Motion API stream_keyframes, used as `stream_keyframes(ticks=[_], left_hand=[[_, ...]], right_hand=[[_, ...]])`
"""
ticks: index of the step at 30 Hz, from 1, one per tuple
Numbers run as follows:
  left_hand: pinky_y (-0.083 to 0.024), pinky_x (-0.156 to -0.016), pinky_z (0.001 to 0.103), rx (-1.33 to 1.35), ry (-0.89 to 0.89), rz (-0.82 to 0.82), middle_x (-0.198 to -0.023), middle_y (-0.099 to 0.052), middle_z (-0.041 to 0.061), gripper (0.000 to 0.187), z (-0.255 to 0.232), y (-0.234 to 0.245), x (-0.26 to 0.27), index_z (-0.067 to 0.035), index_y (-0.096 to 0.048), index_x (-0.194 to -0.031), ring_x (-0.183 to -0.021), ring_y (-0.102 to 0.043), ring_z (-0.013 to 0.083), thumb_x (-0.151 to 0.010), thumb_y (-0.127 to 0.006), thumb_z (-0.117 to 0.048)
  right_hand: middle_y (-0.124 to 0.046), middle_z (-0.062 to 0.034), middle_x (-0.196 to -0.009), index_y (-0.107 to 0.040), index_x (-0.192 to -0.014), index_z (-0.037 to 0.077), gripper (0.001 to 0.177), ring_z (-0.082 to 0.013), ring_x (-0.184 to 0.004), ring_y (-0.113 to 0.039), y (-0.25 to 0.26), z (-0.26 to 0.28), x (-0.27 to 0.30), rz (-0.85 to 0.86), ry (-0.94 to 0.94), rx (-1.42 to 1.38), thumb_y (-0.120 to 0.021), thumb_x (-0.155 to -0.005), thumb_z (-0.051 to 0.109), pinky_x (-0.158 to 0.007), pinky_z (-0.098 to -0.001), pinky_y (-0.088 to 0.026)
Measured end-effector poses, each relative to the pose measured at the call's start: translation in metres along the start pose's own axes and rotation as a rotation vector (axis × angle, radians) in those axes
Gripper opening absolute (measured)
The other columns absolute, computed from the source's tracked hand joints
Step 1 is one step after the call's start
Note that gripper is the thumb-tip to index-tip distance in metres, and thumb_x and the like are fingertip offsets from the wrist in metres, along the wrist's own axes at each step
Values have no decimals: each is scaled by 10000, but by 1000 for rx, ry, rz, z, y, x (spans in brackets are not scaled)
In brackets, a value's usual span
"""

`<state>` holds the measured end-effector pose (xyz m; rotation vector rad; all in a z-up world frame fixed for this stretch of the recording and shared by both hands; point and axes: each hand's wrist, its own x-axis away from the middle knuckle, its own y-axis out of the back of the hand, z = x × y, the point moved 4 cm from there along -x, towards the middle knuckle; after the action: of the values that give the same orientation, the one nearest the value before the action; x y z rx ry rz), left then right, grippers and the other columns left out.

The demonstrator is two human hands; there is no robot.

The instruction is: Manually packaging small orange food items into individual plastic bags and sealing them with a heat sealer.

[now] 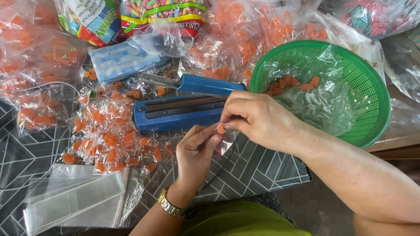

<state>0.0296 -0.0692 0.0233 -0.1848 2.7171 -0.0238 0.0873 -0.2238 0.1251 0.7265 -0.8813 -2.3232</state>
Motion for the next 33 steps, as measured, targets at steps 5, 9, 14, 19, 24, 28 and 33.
stream_keyframes(ticks=[5, 9, 14, 19, 24, 28, 33], left_hand=[[-525, -488, 263, 72, -50, -125, -799, -685, 139, 240, 6, 5, 9, 42, -751, -1137, -550, -630, 147, -934, -729, -86], [-642, -535, 195, 103, -133, -133, -994, -694, 111, 246, 8, 7, 14, -40, -699, -1218, -601, -684, 141, -973, -681, -44], [-612, -807, 241, 28, -184, 26, -1041, -680, 32, 474, -2, 12, 8, -65, -651, -1307, -809, -616, 96, -898, -765, -275], [-568, -705, 245, -39, -104, 200, -871, -726, 12, 151, -29, 19, -7, -83, -748, -1047, -770, -642, 118, -910, -771, -142], [-681, -715, 246, -96, 152, 264, -921, -812, 69, 125, -10, 22, -6, -75, -803, -956, -769, -792, 148, -831, -808, -72], [-655, -799, 240, -137, 413, 264, -955, -851, 48, 166, 29, 29, 15, -115, -842, -933, -845, -809, 101, -772, -858, -149], [-649, -647, 200, -127, 385, 198, -849, -837, 49, 107, 42, 45, 38, -96, -825, -945, -708, -779, 107, -841, -799, -89]], right_hand=[[-734, -18, -894, -780, -954, 131, 65, -222, -839, -733, -2, 20, 1, -53, -14, -47, -715, -951, 131, -793, -337, -584], [-650, -44, -1117, -759, -1009, 120, 168, -208, -959, -677, -12, 23, 4, 29, 44, 240, -779, -887, 235, -725, -358, -560], [-682, -24, -1070, -781, -952, 115, 61, -177, -783, -730, -11, 29, 4, 60, -6, 181, -740, -908, 125, -693, -331, -572], [-739, -40, -940, -749, -952, 66, 42, -219, -847, -686, -2, 52, 6, 24, 231, 270, -734, -913, 57, -681, -342, -570], [-742, -99, -870, -736, -910, -11, 97, -210, -796, -716, 17, 70, -4, -87, 342, 198, -776, -854, -79, -714, -303, -636], [-761, -110, -851, -741, -883, -6, 160, -224, -813, -757, 31, 79, -9, -108, 402, 160, -742, -848, -163, -856, -379, -646], [-760, -73, -897, -750, -925, 27, 107, -204, -834, -726, 2, 63, -33, -67, 382, 171, -724, -895, -72, -883, -392, -613]])
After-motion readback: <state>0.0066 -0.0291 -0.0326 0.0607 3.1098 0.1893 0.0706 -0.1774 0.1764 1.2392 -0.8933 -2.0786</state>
